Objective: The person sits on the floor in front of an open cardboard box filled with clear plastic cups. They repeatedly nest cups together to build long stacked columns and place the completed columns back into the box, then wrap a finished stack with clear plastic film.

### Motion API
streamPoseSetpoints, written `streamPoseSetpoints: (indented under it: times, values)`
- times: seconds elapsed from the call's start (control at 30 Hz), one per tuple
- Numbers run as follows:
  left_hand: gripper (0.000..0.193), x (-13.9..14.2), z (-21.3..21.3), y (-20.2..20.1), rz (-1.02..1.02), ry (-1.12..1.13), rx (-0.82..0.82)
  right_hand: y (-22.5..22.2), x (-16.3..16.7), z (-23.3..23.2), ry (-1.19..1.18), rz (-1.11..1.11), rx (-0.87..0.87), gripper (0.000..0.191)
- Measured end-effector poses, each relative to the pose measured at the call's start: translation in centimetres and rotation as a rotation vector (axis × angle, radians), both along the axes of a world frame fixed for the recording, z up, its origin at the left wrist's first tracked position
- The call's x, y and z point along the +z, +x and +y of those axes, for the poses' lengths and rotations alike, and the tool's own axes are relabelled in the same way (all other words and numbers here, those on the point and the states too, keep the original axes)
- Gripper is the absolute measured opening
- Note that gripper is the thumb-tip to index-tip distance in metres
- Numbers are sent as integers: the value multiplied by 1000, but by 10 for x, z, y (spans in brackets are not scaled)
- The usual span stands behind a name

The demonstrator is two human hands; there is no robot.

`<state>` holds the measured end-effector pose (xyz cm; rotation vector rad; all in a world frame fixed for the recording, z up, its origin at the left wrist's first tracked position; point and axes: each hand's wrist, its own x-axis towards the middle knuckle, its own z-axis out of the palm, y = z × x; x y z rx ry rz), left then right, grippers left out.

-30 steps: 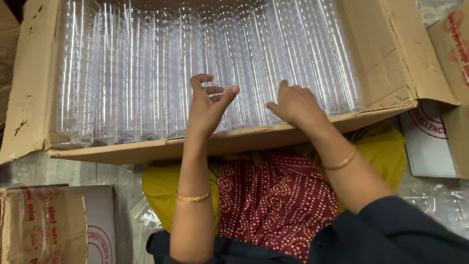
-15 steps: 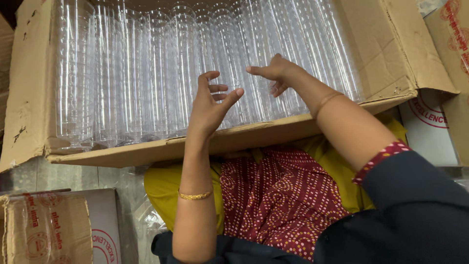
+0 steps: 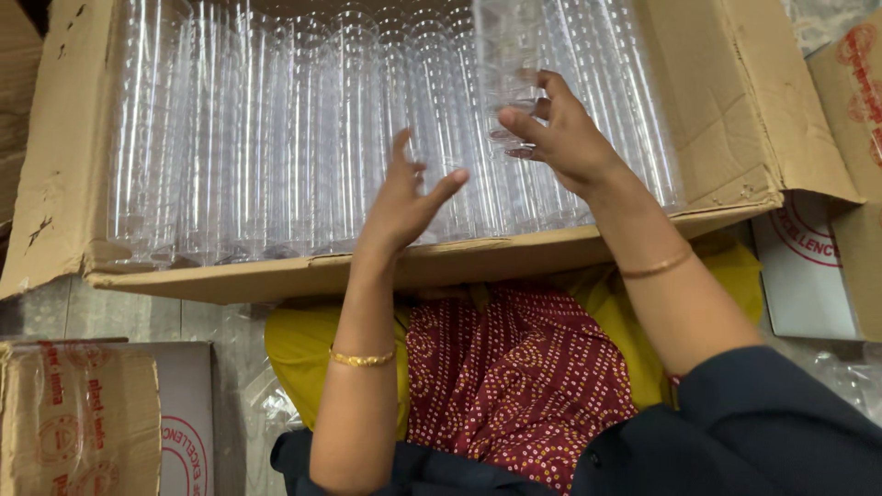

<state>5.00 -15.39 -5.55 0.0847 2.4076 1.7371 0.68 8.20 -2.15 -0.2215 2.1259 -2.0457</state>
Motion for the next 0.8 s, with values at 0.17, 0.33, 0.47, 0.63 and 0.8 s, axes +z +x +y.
streamPoseSetpoints:
  times: [0.17,0.33,0.47,0.63,0.8]
  values:
    - [100,-3,-2,-4,259,177,-234,35,8,-5,-117,15,280,74]
    - [89,10,-6,8,109,292,-236,41,-3,-10,544,228,406,39]
    - [87,20,-3,12,72,166,-94,39,-9,-16,546,427,93,23]
    - [102,17,-11,19,416,192,-82,58,-2,-18,398,720,-45,37]
    - [103,12,-14,20,442,261,-151,65,11,-22,383,847,48,66]
